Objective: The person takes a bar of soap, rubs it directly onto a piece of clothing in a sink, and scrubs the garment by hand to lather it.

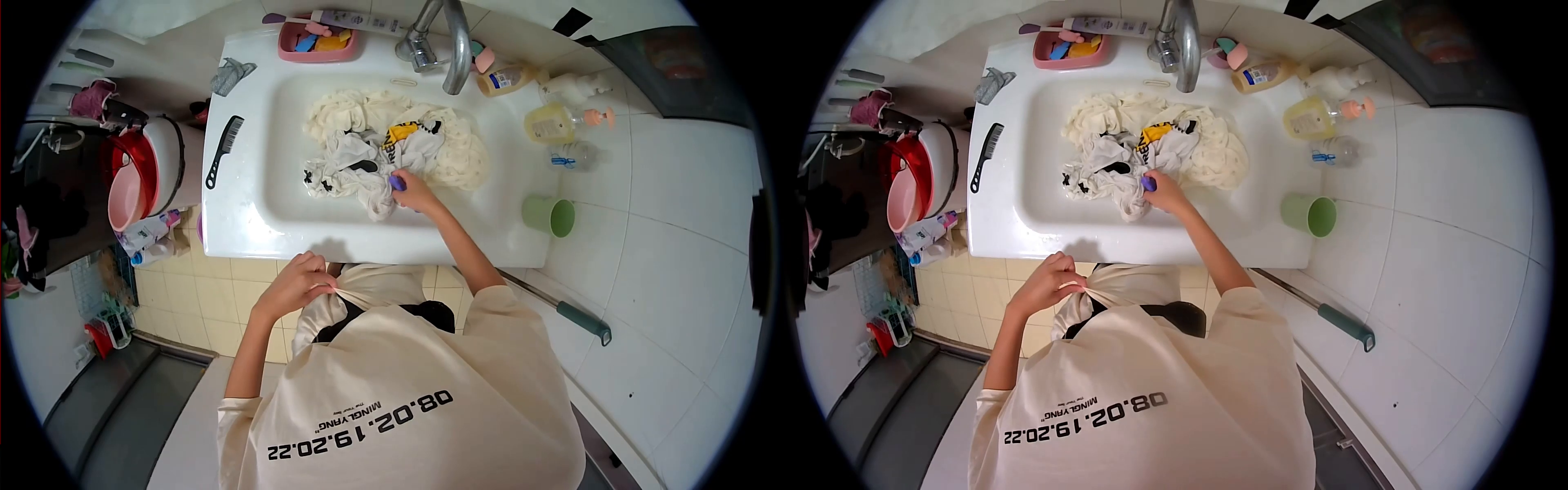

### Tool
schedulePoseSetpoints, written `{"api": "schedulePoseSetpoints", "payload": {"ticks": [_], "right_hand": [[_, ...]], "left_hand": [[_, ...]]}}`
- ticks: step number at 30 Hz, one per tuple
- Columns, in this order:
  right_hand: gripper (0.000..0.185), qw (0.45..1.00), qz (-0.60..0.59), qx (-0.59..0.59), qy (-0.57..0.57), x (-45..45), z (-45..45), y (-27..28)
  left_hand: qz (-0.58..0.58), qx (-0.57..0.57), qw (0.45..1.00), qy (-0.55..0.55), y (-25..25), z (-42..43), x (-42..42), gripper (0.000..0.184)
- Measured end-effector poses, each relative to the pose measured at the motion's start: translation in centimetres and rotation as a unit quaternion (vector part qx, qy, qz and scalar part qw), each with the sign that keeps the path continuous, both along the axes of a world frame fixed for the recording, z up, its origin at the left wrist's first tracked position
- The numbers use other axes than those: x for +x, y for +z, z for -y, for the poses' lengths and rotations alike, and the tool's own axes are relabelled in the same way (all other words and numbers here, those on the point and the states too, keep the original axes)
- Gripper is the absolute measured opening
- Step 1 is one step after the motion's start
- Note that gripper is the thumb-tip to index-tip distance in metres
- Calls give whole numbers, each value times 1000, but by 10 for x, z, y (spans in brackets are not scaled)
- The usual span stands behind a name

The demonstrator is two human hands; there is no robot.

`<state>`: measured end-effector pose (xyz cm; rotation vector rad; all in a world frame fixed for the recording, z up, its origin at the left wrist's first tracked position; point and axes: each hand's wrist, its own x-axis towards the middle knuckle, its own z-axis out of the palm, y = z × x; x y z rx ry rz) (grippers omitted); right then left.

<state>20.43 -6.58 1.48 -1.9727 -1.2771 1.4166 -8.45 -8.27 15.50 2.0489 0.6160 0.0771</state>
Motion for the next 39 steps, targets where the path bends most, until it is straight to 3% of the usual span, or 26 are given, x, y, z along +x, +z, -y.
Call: {"api": "schedulePoseSetpoints", "payload": {"ticks": [9, 11, 15, 16, 17, 18, 20, 22, 23, 25, 26, 27, 29, 30, 32, 35, 36, 38, 39], "right_hand": [[46, 999, -42, 10, 0, 1, 2, 2], [47, 989, -145, -27, -7, 5, 5, 10], [44, 984, -178, 5, -31, 9, 17, -7], [45, 988, -49, 142, -22, 3, 23, -24], [46, 958, 82, 273, -13, -2, 27, -31], [46, 957, 84, 275, -17, -3, 30, -22], [51, 985, 112, 123, -42, -7, 32, 3], [52, 981, 131, 135, -34, -6, 32, -4], [54, 978, 150, 145, -25, -5, 32, -8], [53, 972, 156, 173, 43, 3, 29, -5], [52, 960, 164, 197, 108, 9, 28, -2], [52, 960, 165, 200, 105, 17, 26, 1], [48, 922, 266, 170, 225, 32, 24, 9], [48, 922, 267, 169, 223, 29, 26, 5], [43, 921, 346, 169, 63, 21, 28, -17], [40, 882, 397, 213, 139, 22, 29, -37], [40, 883, 396, 212, 138, 28, 31, -34], [36, 901, 343, 181, 196, 49, 28, -21], [36, 881, 403, 203, 141, 38, 32, -26]], "left_hand": [[44, -7, 998, -34, -4, -15, 51, 8], [52, -12, 997, -52, -4, -21, 72, 11], [80, -81, 993, -7, -39, -39, 101, 18], [81, -79, 994, -11, -50, -43, 106, 18], [54, -75, 994, 50, -63, -46, 110, 15], [27, -71, 991, 113, -77, -48, 114, 12], [8, -37, 988, 148, -101, -45, 118, 22], [-33, 176, 971, 160, -104, -40, 124, 38], [-34, 179, 970, 160, -113, -38, 128, 38], [12, 93, 956, 278, -134, -37, 132, 52], [12, 96, 956, 277, -139, -41, 130, 52], [-19, 38, 956, 291, -140, -46, 127, 49], [-48, -21, 952, 303, -141, -54, 121, 46], [-50, -52, 952, 298, -142, -58, 115, 39], [-49, -79, 952, 291, -154, -74, 103, 33], [-79, -249, 886, 382, -159, -87, 94, 24], [-81, -249, 887, 381, -149, -87, 91, 24], [-54, -343, 838, 420, -138, -93, 91, 37], [-52, -342, 838, 421, -140, -94, 90, 37]]}}
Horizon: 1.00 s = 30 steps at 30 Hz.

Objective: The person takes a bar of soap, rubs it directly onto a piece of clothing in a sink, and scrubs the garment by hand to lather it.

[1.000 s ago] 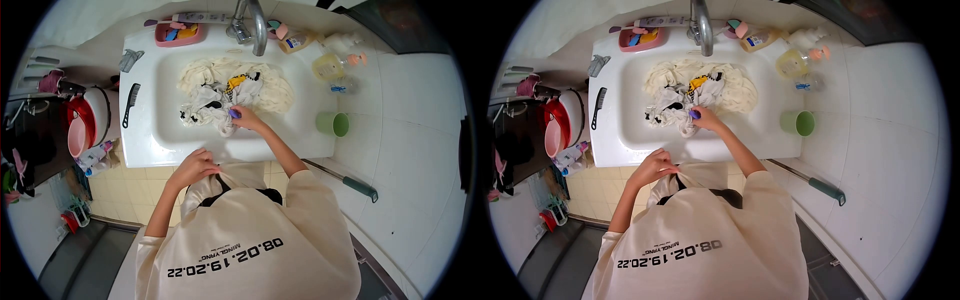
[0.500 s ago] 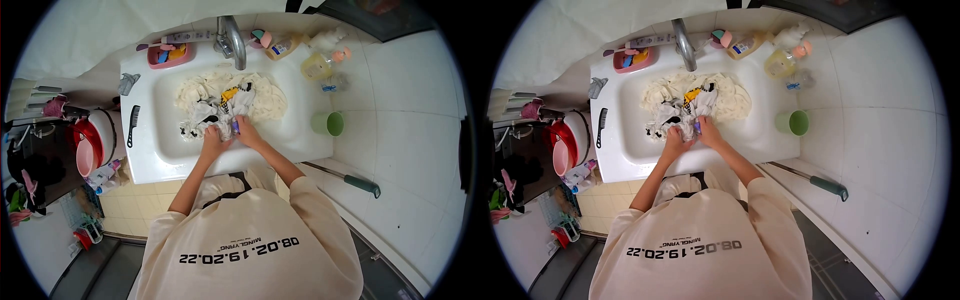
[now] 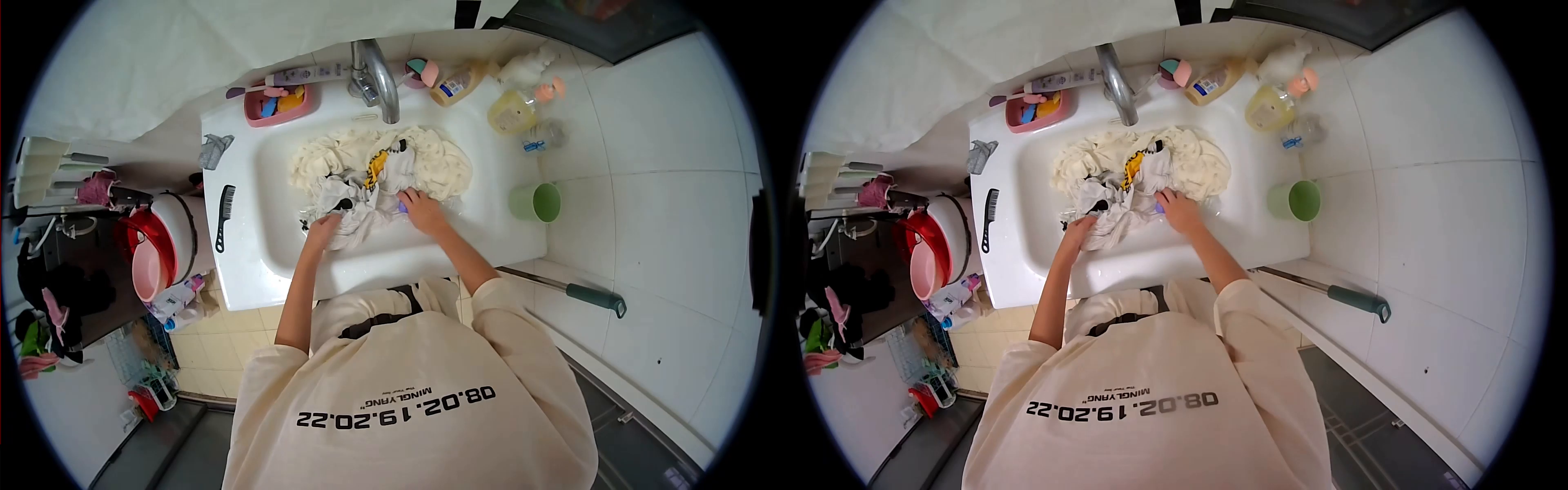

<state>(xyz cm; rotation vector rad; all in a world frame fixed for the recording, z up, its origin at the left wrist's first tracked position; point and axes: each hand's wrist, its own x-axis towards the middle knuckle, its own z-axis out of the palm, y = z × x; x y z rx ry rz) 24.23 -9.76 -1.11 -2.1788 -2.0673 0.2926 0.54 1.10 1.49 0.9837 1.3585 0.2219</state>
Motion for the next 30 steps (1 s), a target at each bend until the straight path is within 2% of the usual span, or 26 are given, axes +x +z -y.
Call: {"api": "schedulePoseSetpoints", "payload": {"ticks": [1, 3, 4, 6, 7, 8, 9, 10, 11, 12, 13, 15, 16, 17, 18, 19, 20, 21, 22, 23, 25, 29, 30], "right_hand": [[36, 1000, 1, 2, 3, -2, -3, -5], [36, 994, 83, -56, 31, -8, -7, -12], [36, 995, 81, -54, 30, -4, -6, -12], [40, 995, -23, -49, 85, 19, -7, -7], [40, 995, -20, -49, 86, 13, -5, -7], [43, 998, -55, -6, 18, -1, 1, -9], [47, 994, -88, 38, -50, -9, 3, -8], [47, 994, -87, 38, -50, -8, 1, -7], [49, 981, -182, 14, -61, -8, 3, -5], [51, 959, -275, -10, -71, -7, 3, -1], [51, 960, -272, -11, -69, -7, 1, 10], [47, 933, -281, -17, -225, -13, -5, 27], [47, 934, -279, -19, -222, -16, -7, 22], [44, 956, -225, 16, -189, -20, -9, 18], [42, 972, -170, 52, -155, -24, -11, 13], [42, 972, -170, 51, -154, -30, -16, 12], [44, 969, -183, 35, -161, -37, -20, 10], [46, 966, -197, 17, -169, -42, -22, 9], [48, 985, -114, 77, -106, -44, -21, -3], [48, 985, -113, 78, -106, -45, -22, -14], [48, 990, 53, 81, -100, -49, -26, -28], [45, 992, 81, 61, -78, -47, -42, -44], [45, 992, 27, 48, -117, -45, -49, -46]], "left_hand": [[-5, 1, 999, -41, -3, 0, 0, 40], [-19, 3, 992, -124, -8, 1, -2, 47], [-33, -4, 990, -140, -9, -1, -2, 43], [-28, 2, 992, -124, -1, -4, -3, 42], [-23, 2, 994, -106, 5, -2, -2, 40], [-22, 2, 994, -106, 5, 0, -2, 40], [84, -10, 996, 35, 0, 2, -2, 38], [187, -22, 966, 175, -4, 4, -3, 36], [187, -26, 966, 176, -11, 3, -7, 36], [135, -3, 978, 158, -23, -2, -14, 34], [84, 22, 986, 140, -21, -6, -14, 33], [84, 59, 988, 118, -3, -3, -4, 35], [80, 98, 988, 90, 6, 1, 4, 38], [79, 96, 988, 92, 7, 8, 10, 38], [1, 288, 956, -58, 7, 15, 16, 47], [-77, 461, 860, -205, 6, 21, 21, 56], [-77, 461, 860, -205, 6, 26, 25, 56], [-80, 446, 865, -216, 5, 31, 26, 65], [-82, 430, 870, -227, 4, 34, 27, 74], [-81, 431, 869, -227, 2, 32, 29, 74], [-47, 410, 876, -250, -6, 29, 29, 80], [-55, 400, 868, -289, -17, 17, 28, 80], [-51, 378, 875, -299, -16, 13, 28, 78]]}}
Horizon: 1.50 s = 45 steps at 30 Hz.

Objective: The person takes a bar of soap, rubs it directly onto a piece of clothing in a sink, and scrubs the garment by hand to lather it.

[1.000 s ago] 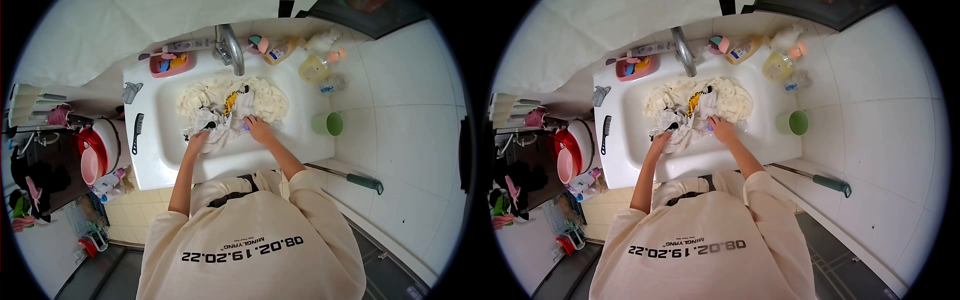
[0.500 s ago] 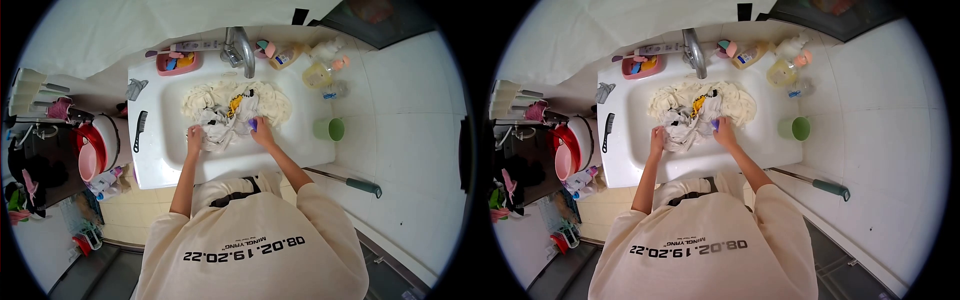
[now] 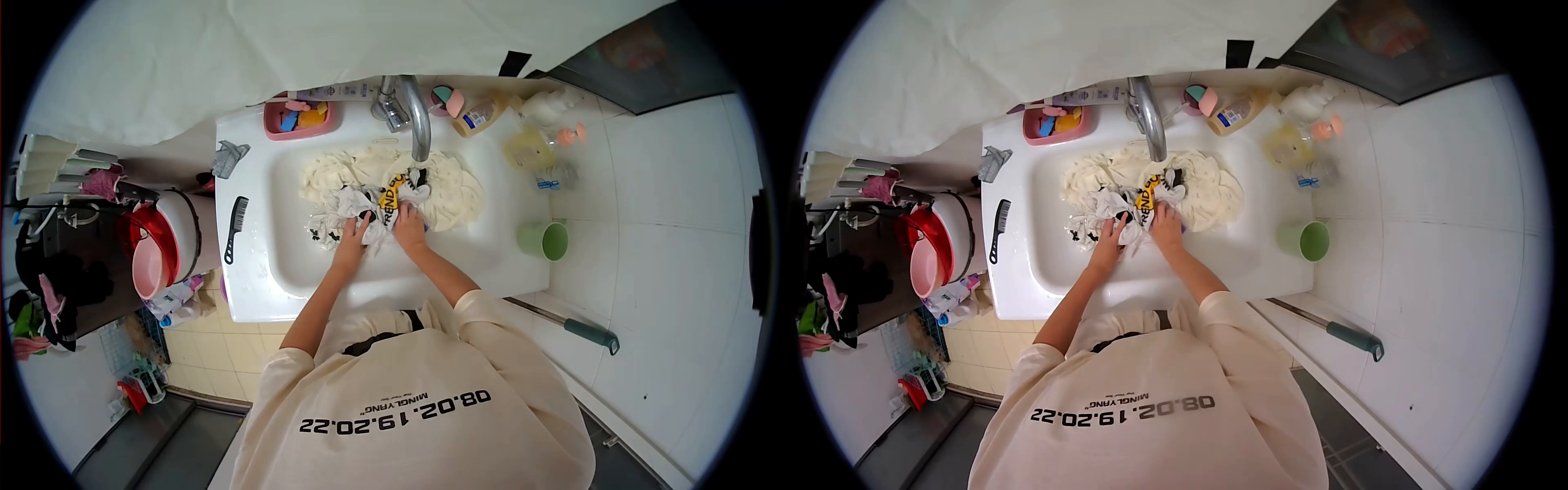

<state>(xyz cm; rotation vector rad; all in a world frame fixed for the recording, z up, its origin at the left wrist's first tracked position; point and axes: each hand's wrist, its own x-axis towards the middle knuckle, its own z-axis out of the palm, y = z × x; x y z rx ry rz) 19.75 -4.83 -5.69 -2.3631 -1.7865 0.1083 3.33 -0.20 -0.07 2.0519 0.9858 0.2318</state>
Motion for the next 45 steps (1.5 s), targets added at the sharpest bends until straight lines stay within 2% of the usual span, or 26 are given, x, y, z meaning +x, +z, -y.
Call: {"api": "schedulePoseSetpoints", "payload": {"ticks": [2, 4, 6, 7, 9, 10, 11, 13, 14, 16, 17, 19, 20, 22, 23, 25, 26, 28, 29, 31, 32, 34, 35, 37, 40, 45], "right_hand": [[45, 998, -58, -8, -34, 6, -5, -4], [42, 998, -19, -21, 64, 16, 1, 7], [46, 994, -9, 6, 113, 30, 11, 21], [49, 986, 1, 33, 161, 34, 18, 25], [49, 986, 25, 25, 166, 38, 27, 34], [48, 983, 52, 22, 175, 41, 28, 39], [48, 983, 53, 22, 173, 37, 29, 43], [43, 991, -68, -114, -29, 16, 26, 53], [43, 991, -68, -113, -30, 9, 24, 46], [42, 955, -257, -43, -142, -1, 18, 26], [42, 956, -255, -40, -144, -5, 17, 23], [36, 840, -517, 2, -162, -14, 13, 33], [36, 842, -516, 6, -161, -18, 12, 38], [35, 782, -588, -86, -189, -25, 8, 58], [35, 783, -588, -83, -187, -26, 9, 61], [38, 795, -599, 92, 26, -25, 11, 65], [38, 796, -597, 94, 27, -23, 12, 67], [41, 733, -680, -12, 3, -19, 16, 93], [41, 735, -678, -9, 6, -15, 16, 107], [43, 735, -671, -88, 30, -8, 18, 124], [43, 736, -671, -85, 31, -6, 20, 118], [43, 819, -558, 16, 131, -4, 23, 99], [43, 821, -556, 18, 131, -4, 24, 104], [39, 919, -380, -6, 101, -10, 28, 116], [33, 938, -342, -36, 39, -20, 26, 110], [26, 928, -361, 9, 87, -29, 34, 93]], "left_hand": [[-1, -4, 1000, -1, 1, -9, -1, 74], [-4, -13, 1000, -2, 0, -13, -8, 70], [126, -50, 984, 116, -2, -19, -16, 50], [124, -52, 984, 114, -5, -18, -20, 50], [50, -175, 941, 285, -8, -17, -25, 30], [13, -305, 893, 330, -8, -20, -27, 31], [13, -305, 894, 328, -8, -18, -25, 31], [244, -532, 709, 394, -2, -13, -22, 36], [244, -531, 710, 392, 2, -11, -20, 36], [253, -613, 662, 350, 23, -12, -14, 40], [254, -613, 663, 346, 30, -13, -13, 40], [334, -667, 626, 229, 42, -17, -13, 41], [336, -665, 628, 225, 48, -17, -13, 41], [289, -664, 651, 229, 60, -16, -15, 42], [290, -662, 653, 227, 63, -15, -15, 42], [305, -612, 692, 233, 71, -10, -15, 47], [306, -611, 693, 230, 76, -10, -15, 47], [350, -548, 733, 197, 94, -10, -17, 50], [353, -546, 735, 194, 94, -13, -18, 50], [442, -580, 662, 174, 92, -18, -23, 54], [452, -575, 658, 182, 91, -21, -24, 51], [452, -595, 637, 190, 48, -34, -40, 47], [452, -615, 615, 200, 32, -38, -44, 44], [467, -610, 605, 211, 41, -34, -42, 41], [477, -602, 595, 238, 50, -29, -37, 38], [468, -578, 617, 257, 55, -21, -34, 43]]}}
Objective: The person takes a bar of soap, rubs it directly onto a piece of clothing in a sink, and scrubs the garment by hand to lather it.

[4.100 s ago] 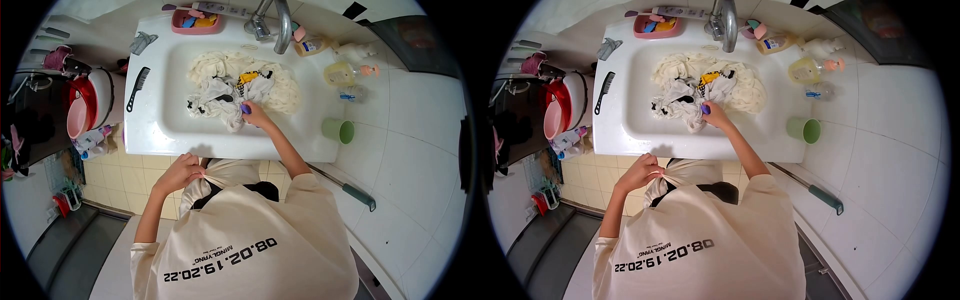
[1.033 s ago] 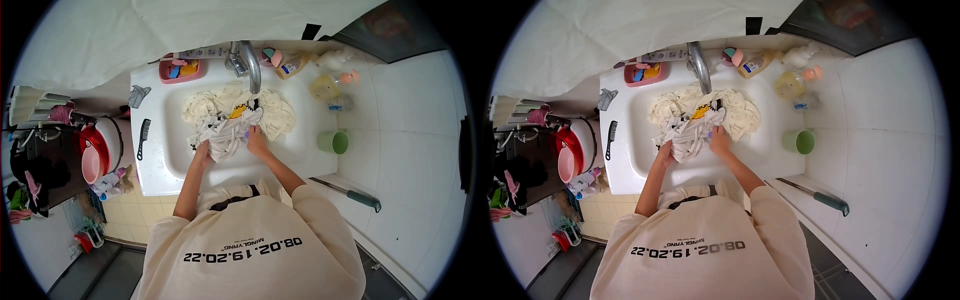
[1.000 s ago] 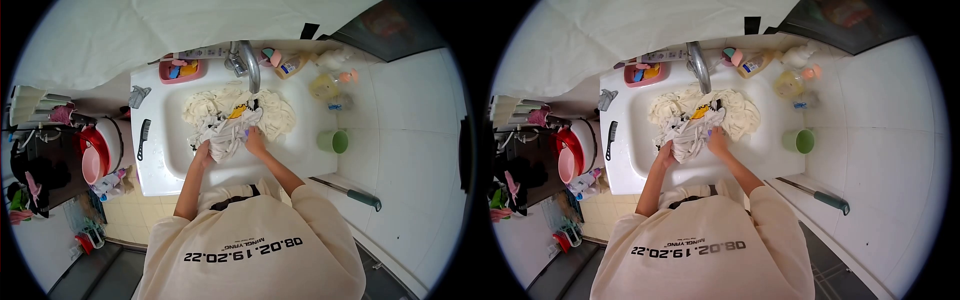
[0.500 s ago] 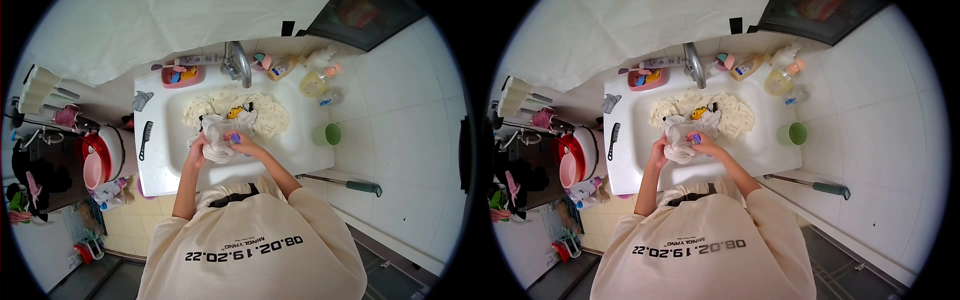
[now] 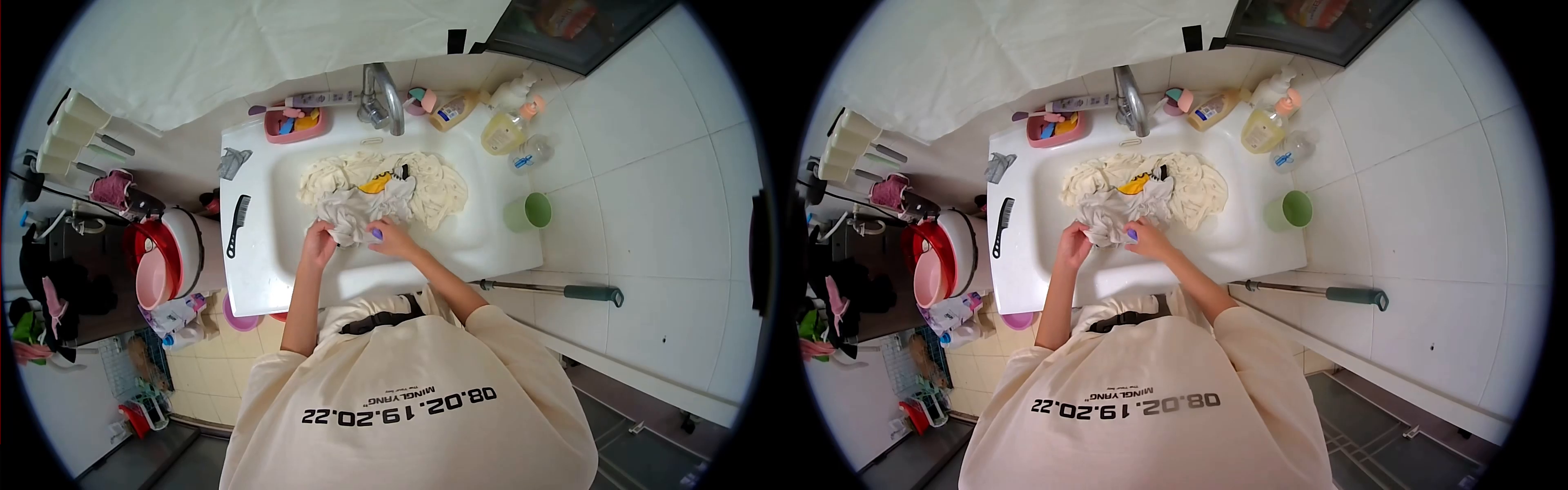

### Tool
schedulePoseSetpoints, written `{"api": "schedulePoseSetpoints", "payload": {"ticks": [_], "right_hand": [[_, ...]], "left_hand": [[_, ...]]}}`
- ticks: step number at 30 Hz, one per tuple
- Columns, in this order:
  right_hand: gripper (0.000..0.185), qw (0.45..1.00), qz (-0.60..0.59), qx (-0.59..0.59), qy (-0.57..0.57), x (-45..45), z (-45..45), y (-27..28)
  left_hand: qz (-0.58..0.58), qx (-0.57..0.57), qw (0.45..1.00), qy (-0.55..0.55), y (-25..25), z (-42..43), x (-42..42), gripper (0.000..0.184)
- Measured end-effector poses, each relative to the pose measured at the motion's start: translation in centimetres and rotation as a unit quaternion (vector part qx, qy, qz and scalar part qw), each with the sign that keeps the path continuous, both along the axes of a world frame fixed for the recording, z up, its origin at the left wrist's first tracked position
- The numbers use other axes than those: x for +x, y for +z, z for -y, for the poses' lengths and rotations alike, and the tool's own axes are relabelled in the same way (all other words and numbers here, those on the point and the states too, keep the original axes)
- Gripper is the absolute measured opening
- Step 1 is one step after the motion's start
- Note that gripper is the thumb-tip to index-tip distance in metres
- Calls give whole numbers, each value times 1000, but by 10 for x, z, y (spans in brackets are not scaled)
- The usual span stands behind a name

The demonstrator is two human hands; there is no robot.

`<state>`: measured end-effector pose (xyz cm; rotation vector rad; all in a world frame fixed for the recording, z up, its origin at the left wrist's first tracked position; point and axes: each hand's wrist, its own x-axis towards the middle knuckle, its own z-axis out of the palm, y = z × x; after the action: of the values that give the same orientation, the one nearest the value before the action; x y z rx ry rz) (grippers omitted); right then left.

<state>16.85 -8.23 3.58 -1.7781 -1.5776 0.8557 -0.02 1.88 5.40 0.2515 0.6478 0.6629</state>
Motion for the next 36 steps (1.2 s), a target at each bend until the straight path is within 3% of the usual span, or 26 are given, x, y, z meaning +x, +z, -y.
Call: {"api": "schedulePoseSetpoints", "payload": {"ticks": [3, 5, 8, 12, 13, 14, 17, 18, 19, 20, 21, 22, 23, 26, 27, 28, 30, 32, 34, 36], "right_hand": [[25, 1000, -5, -3, -9, -8, 0, -13], [26, 999, -15, -20, -28, -13, 0, -14], [30, 998, -26, 4, -54, -20, 0, -7], [33, 995, 98, -14, -23, -31, -3, -9], [34, 990, 138, -23, -31, -32, -4, -12], [34, 990, 139, -21, -30, -30, -6, -15], [29, 993, 119, 15, -22, -19, -12, -22], [26, 999, 16, -17, -45, -11, -16, -24], [22, 993, -88, -49, -68, -4, -18, -20], [22, 993, -85, -49, -67, 4, -19, -17], [19, 993, -95, -41, -58, 11, -19, -4], [17, 992, -107, -33, -49, 17, -21, 1], [18, 993, -109, -10, -46, 20, -24, 5], [19, 991, -127, -37, -30, 19, -32, 48], [19, 991, -126, -36, -28, 17, -35, 58], [18, 990, -137, -28, -16, 14, -37, 67], [16, 989, -147, -19, -1, 11, -40, 89], [12, 953, -280, -110, -22, 16, -39, 117], [13, 944, -307, -117, -17, 28, -36, 150], [13, 935, -333, -123, -15, 41, -35, 178]], "left_hand": [[-36, 69, 997, -1, -4, 4, 1, 49], [-129, 146, 979, -59, -14, 4, -3, 56], [-162, 145, 975, -36, -9, 10, -4, 57], [-113, 98, 989, 1, -1, 14, -4, 56], [-71, 39, 997, 10, -5, 12, -7, 54], [-27, -20, 999, 20, -8, 10, -9, 52], [-77, 17, 996, 29, -28, 6, -17, 51], [-74, 19, 997, 31, -23, 5, -18, 51], [-272, 137, 952, -38, -14, 5, -21, 53], [-453, 247, 850, -104, -8, 7, -22, 55], [-451, 247, 851, -102, -13, 11, -21, 55], [-570, 384, 721, -94, -20, 16, -17, 55], [-659, 502, 554, -81, -27, 20, -14, 56], [-586, 589, 548, -93, 32, 35, 10, 52], [-568, 627, 513, -146, 47, 37, 17, 48], [-569, 626, 513, -144, 43, 38, 22, 48], [-522, 619, 578, -100, 31, 33, 29, 43], [-551, 593, 581, -84, 35, 22, 29, 34], [-510, 568, 645, -30, 56, 12, 19, 32], [-492, 584, 646, 4, 83, 1, 12, 25]]}}
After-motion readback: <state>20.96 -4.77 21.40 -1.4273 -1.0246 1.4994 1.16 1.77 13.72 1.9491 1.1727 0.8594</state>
